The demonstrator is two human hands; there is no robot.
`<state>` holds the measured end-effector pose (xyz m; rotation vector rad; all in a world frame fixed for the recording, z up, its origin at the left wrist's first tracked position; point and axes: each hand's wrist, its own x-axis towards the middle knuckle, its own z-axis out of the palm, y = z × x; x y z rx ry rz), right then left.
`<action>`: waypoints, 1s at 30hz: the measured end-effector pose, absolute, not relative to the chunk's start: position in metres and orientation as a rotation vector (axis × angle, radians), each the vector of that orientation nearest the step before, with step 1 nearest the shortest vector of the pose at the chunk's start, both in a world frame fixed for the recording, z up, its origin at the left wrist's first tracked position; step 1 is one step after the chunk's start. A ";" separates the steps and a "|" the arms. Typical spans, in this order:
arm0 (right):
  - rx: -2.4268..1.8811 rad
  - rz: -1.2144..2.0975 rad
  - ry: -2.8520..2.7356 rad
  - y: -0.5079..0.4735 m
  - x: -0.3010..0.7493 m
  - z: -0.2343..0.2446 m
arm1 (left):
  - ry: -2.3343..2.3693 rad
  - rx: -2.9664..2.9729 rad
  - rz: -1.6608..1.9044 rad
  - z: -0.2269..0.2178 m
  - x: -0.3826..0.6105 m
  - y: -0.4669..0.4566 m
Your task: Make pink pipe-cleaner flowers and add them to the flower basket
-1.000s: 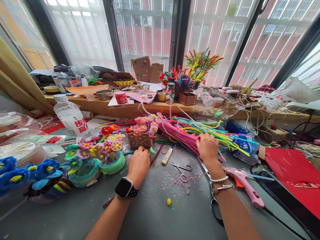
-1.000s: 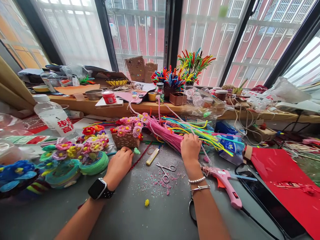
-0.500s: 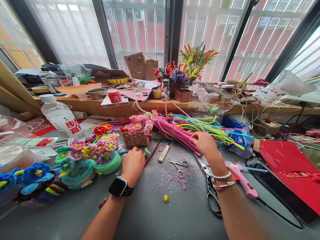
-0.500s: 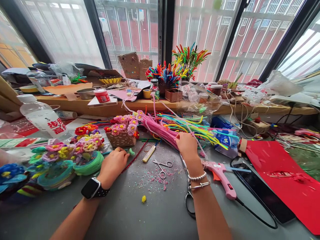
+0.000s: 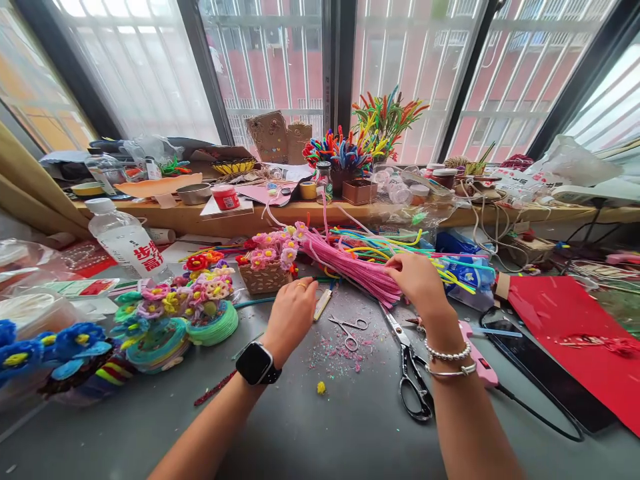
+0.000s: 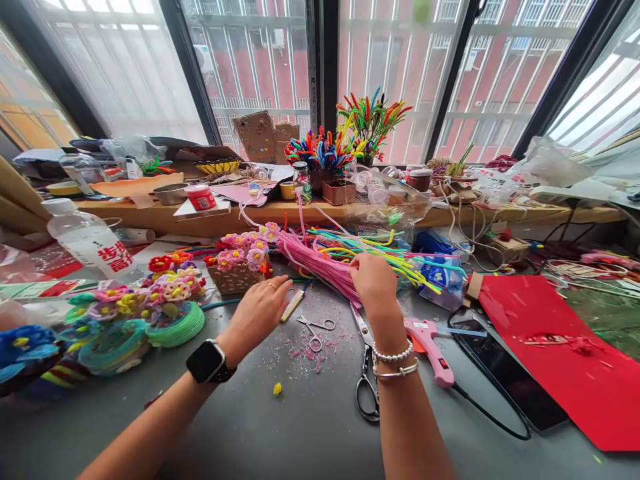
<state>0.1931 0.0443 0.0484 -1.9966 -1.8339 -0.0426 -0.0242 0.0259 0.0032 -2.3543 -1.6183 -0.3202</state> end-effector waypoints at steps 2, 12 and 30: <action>-1.982 -0.018 -1.822 0.044 0.193 0.050 | -1.457 -2.442 -0.254 0.002 -0.007 0.035; -1.917 0.019 -1.759 0.044 0.193 0.054 | -0.894 -2.504 -0.340 -0.023 0.028 0.116; -1.461 -0.168 -1.472 0.027 0.191 0.070 | -1.136 -2.463 -0.464 -0.043 0.027 0.141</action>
